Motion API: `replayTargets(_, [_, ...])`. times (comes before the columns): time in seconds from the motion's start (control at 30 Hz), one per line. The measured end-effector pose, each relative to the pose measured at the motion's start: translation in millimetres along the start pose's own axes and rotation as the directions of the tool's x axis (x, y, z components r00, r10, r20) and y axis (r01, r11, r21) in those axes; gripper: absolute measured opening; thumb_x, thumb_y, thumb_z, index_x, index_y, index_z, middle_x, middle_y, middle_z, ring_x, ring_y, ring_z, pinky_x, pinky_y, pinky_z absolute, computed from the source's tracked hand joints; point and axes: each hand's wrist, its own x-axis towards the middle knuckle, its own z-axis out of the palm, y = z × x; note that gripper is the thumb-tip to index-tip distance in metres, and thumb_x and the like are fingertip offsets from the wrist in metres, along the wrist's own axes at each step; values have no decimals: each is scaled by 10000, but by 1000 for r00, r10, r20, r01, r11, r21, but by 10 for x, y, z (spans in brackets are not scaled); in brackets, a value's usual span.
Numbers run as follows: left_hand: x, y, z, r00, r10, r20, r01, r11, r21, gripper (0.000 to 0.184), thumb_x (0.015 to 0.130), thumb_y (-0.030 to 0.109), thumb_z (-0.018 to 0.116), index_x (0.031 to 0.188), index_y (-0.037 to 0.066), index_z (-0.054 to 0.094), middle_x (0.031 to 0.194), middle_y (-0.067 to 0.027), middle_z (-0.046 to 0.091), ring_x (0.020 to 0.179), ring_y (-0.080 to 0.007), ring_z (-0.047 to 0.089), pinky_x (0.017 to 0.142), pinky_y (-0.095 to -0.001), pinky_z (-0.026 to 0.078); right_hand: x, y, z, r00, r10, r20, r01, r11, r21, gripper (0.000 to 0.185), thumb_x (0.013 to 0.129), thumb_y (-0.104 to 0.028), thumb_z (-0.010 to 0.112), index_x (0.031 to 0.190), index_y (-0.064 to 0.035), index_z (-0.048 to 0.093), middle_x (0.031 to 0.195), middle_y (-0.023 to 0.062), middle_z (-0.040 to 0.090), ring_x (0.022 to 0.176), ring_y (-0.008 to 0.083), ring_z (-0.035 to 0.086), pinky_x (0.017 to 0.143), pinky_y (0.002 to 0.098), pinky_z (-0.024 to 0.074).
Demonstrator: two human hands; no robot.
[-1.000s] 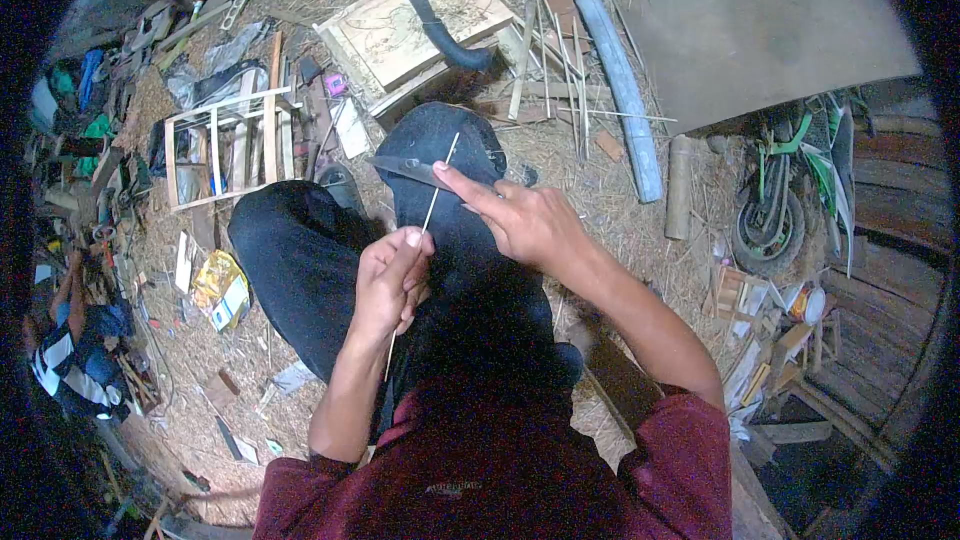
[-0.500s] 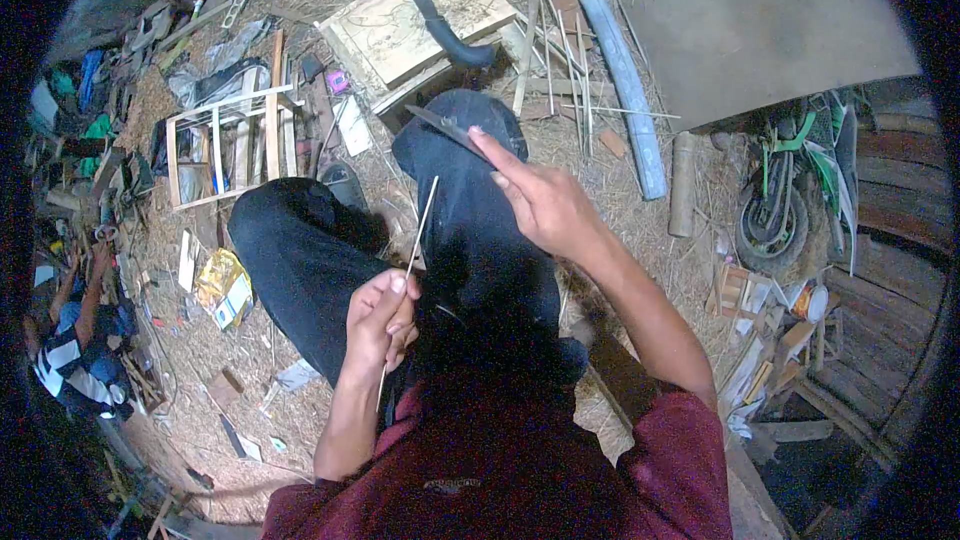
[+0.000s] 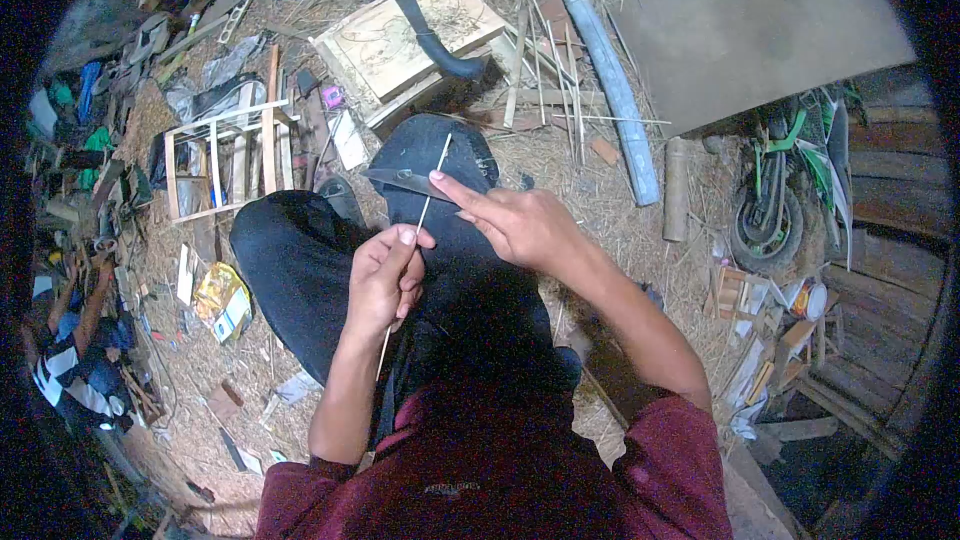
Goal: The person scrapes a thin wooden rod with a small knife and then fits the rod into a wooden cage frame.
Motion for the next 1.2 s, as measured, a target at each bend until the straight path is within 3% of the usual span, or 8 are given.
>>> replayTargets(0.33, [4,29,29,994,106,-22,-96,957,275,278,1031,206,476,899,0,608,524,33,438,381,-39,345,347,-216,285,17,23,40,999,48,-10,-48,997,-54,581,925,-214,582,1461,-344,397,653,151,594,604,351,632,521,460,503])
replayTargets(0.53, [-357,-109,-138,999,16,-33,-8,976,216,289,1029,218,479,872,7,598,497,39,418,378,-35,344,347,-217,288,75,35,-104,981,192,39,-194,980,52,551,905,-56,557,1433,-182,461,1093,216,659,853,382,673,722,403,549])
replayTargets(0.7, [-365,-138,-182,998,27,-51,-17,982,190,310,1028,270,479,871,27,591,495,23,434,357,-46,351,337,-219,286,93,138,11,979,-14,-201,53,980,190,553,912,-79,554,1448,-152,433,1147,192,643,802,370,674,701,404,552])
replayTargets(0.77, [-230,-73,-98,996,87,-28,-78,972,224,294,1029,255,478,903,17,595,499,22,440,356,-50,357,338,-221,281,16,53,-45,992,7,-127,16,984,177,554,911,-78,555,1448,-132,431,1170,183,638,813,364,676,708,399,553])
replayTargets(0.9, [49,26,36,993,119,-14,-111,958,264,300,1031,262,473,882,24,581,499,25,436,354,-53,352,336,-227,272,-10,-42,-95,994,50,94,-50,999,-7,569,909,-150,595,1447,-254,442,880,186,676,695,353,661,613,438,532])
replayTargets(0.93, [104,40,48,994,109,-4,-104,959,263,306,1032,268,469,879,26,579,497,27,433,354,-53,349,336,-230,271,7,-32,-45,999,23,32,-25,999,46,576,910,-176,602,1445,-310,436,721,168,628,622,350,638,558,451,511])
replayTargets(1.0, [148,38,44,992,128,18,-128,950,285,322,1032,294,467,865,38,568,485,36,405,342,-53,319,334,-229,262,26,-30,-29,999,36,12,-36,998,53,572,916,-182,596,1447,-316,431,689,160,612,591,349,627,540,447,508])
replayTargets(1.2, [-17,-14,-63,998,-43,45,45,998,-46,306,1029,280,481,847,43,546,482,47,372,328,-47,273,331,-219,223,14,-110,-67,990,100,97,-86,987,-138,586,893,-126,610,1437,-280,456,747,173,643,646,346,644,591,432,527])
